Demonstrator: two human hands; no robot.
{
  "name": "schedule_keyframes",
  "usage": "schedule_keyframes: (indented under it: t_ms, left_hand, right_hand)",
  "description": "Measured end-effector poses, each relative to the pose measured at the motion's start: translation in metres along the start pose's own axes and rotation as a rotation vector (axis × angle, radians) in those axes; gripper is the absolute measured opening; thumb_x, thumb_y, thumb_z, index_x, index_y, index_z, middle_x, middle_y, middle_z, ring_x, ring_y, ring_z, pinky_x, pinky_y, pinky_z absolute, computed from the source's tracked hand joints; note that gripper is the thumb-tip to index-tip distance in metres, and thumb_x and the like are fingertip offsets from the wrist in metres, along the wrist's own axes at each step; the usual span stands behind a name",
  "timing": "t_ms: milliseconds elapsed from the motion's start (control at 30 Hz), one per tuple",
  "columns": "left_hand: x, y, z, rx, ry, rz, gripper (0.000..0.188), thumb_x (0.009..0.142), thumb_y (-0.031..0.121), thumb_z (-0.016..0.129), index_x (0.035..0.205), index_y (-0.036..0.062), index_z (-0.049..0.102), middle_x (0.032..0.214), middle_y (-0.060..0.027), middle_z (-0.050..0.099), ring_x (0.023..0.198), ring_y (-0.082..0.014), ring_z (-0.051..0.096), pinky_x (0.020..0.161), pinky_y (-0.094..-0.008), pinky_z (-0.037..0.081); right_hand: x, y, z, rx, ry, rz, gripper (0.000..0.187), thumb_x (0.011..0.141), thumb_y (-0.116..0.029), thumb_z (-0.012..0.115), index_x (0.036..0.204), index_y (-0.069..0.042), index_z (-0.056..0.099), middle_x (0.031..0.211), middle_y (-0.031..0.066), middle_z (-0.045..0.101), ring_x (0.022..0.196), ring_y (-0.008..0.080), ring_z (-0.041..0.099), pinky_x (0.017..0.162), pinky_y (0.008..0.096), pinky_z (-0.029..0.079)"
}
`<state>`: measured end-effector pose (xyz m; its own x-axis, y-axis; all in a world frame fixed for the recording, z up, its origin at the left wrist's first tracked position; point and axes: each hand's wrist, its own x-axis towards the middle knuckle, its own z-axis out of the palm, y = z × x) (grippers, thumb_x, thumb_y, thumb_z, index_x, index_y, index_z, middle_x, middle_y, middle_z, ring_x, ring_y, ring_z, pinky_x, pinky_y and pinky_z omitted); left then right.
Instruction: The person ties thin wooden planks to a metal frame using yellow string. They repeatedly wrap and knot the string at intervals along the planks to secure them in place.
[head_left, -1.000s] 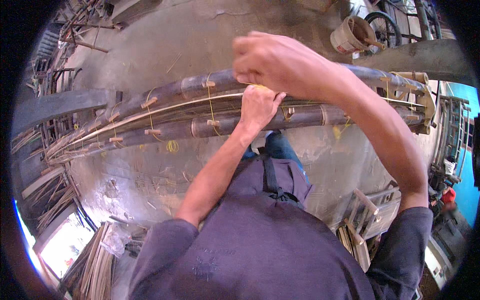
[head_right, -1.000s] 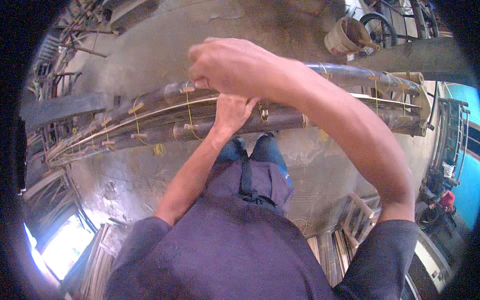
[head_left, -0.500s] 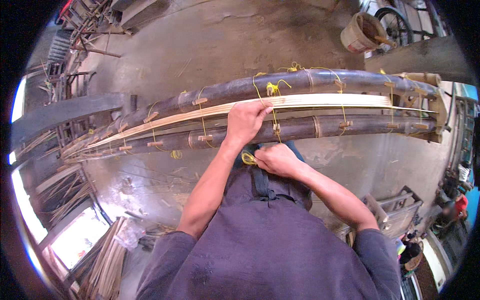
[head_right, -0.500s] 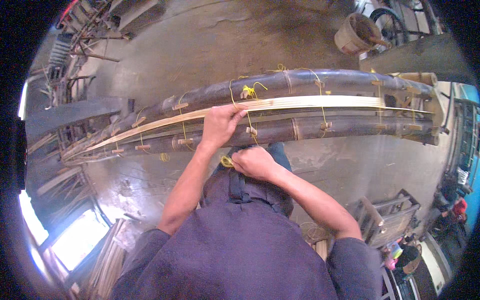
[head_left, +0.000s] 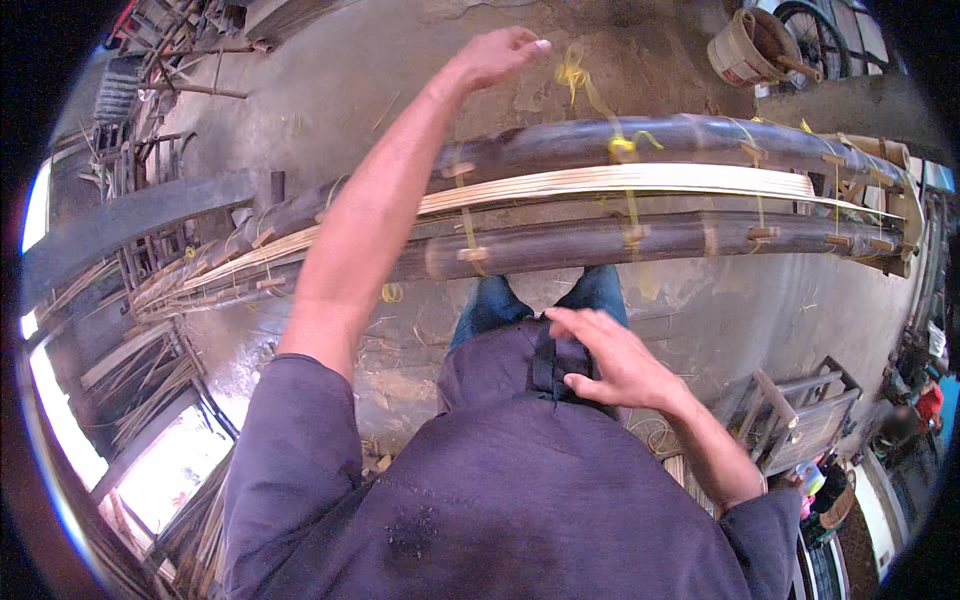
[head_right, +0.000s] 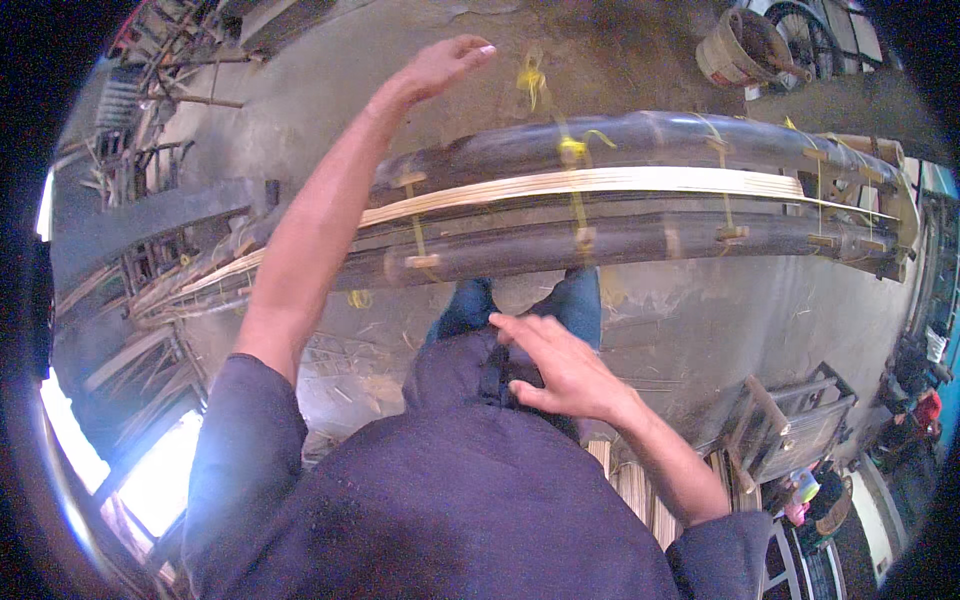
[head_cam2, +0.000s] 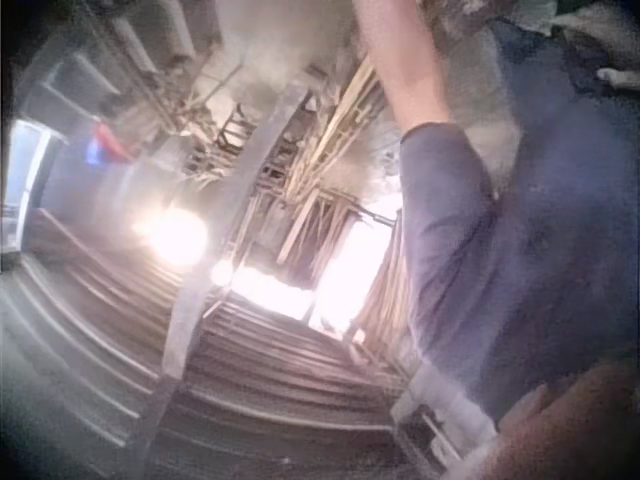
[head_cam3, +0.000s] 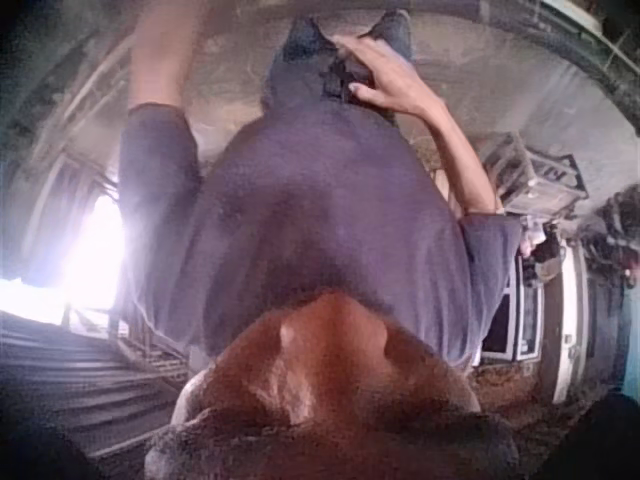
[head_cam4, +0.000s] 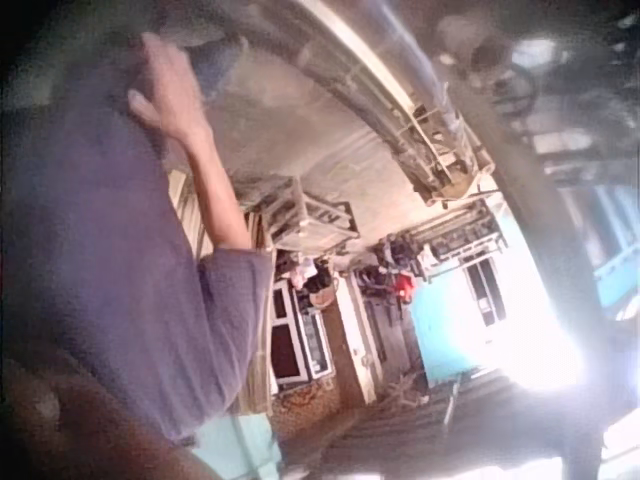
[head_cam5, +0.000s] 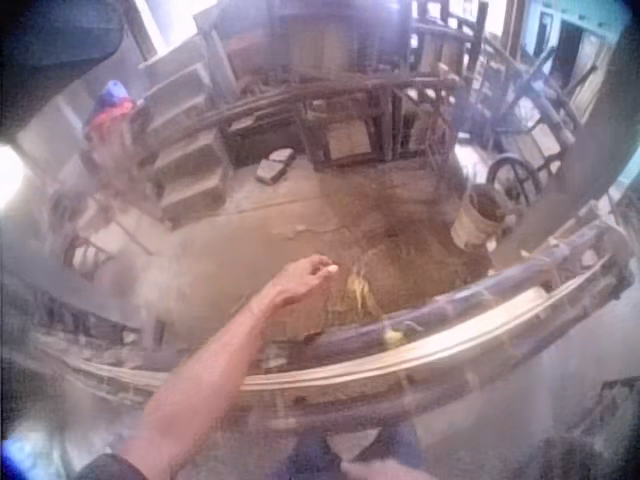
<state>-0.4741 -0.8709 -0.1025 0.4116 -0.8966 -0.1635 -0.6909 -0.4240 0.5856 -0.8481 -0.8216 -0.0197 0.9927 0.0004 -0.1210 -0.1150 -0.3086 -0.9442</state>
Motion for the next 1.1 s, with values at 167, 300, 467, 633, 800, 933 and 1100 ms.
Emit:
schedule_keyframes:
  t_ms: [167,300,467,633,800,933,1100]
  left_hand:
    - [-0.086,-0.008,-0.059,-0.092,0.016,0.078,0.043,0.093,0.039,0.049,0.116,0.0038,0.059,0.113,-0.0158,0.064,0.105,-0.0294,0.061,0.089,-0.0384,0.047]
    - [-0.209,-0.011,-0.037,-0.153,0.097,0.143,0.029,0.089,0.025,0.056,0.107,0.0031,0.063,0.104,-0.0183,0.065,0.097,-0.0336,0.062,0.084,-0.0387,0.049]
    - [-0.229,-0.004,0.013,0.182,0.481,0.19,0.016,0.084,0.023,0.06,0.086,0.009,0.068,0.077,-0.0104,0.066,0.076,-0.0289,0.064,0.068,-0.0405,0.047]
    - [-0.213,0.001,0.011,-0.027,0.419,0.157,0.016,0.084,0.025,0.061,0.083,0.0102,0.067,0.076,-0.0092,0.066,0.073,-0.0268,0.064,0.065,-0.0401,0.045]
    - [-0.23,-0.011,0.016,0.059,0.416,0.083,0.017,0.084,0.026,0.061,0.081,0.0101,0.066,0.074,-0.0085,0.066,0.07,-0.0266,0.064,0.062,-0.0386,0.046]
    - [-0.227,-0.001,0.011,0.059,0.303,0.038,0.023,0.084,0.034,0.062,0.086,0.012,0.068,0.08,-0.0074,0.068,0.074,-0.0273,0.065,0.065,-0.036,0.048]
    - [-0.16,0.032,-0.05,-0.958,-0.034,-0.159,0.03,0.095,0.035,0.052,0.089,0.0063,0.059,0.073,-0.0003,0.057,0.073,-0.0101,0.057,0.074,-0.026,0.049]
  right_hand:
    - [0.087,0.055,0.118,0.577,0.197,0.629,0.026,0.085,-0.016,0.061,0.107,-0.002,0.064,0.078,0.0124,0.063,0.068,0.0212,0.061,0.062,0.0358,0.05]
    - [0.091,-0.088,0.016,-0.162,0.377,0.191,0.015,0.084,-0.019,0.061,0.082,-0.004,0.066,0.076,0.009,0.063,0.072,0.0272,0.063,0.063,0.0367,0.05]
    - [0.264,-0.152,-0.028,-0.719,-0.044,-0.257,0.031,0.094,-0.028,0.051,0.092,0.0,0.065,0.082,0.0148,0.061,0.078,0.03,0.06,0.071,0.0406,0.046]
    - [0.288,0.039,-0.031,-0.786,0.422,0.226,0.048,0.096,-0.041,0.039,0.08,-0.002,0.063,0.079,0.0127,0.064,0.071,0.0298,0.06,0.069,0.0422,0.047]
    - [0.243,-0.005,0.006,0.065,0.23,-0.046,0.027,0.091,-0.021,0.046,0.069,-0.006,0.052,0.061,0.0052,0.051,0.053,0.0182,0.048,0.054,0.0319,0.041]
    - [0.129,0.014,0.111,-0.356,-0.1,-0.076,0.013,0.083,-0.02,0.057,0.078,-0.008,0.057,0.072,0.0147,0.059,0.061,0.0334,0.057,0.064,0.0419,0.049]
    - [0.122,-0.004,0.067,-0.375,0.328,-0.385,0.008,0.073,-0.016,0.064,0.076,-0.01,0.061,0.082,0.0047,0.063,0.077,0.0265,0.062,0.068,0.0377,0.051]
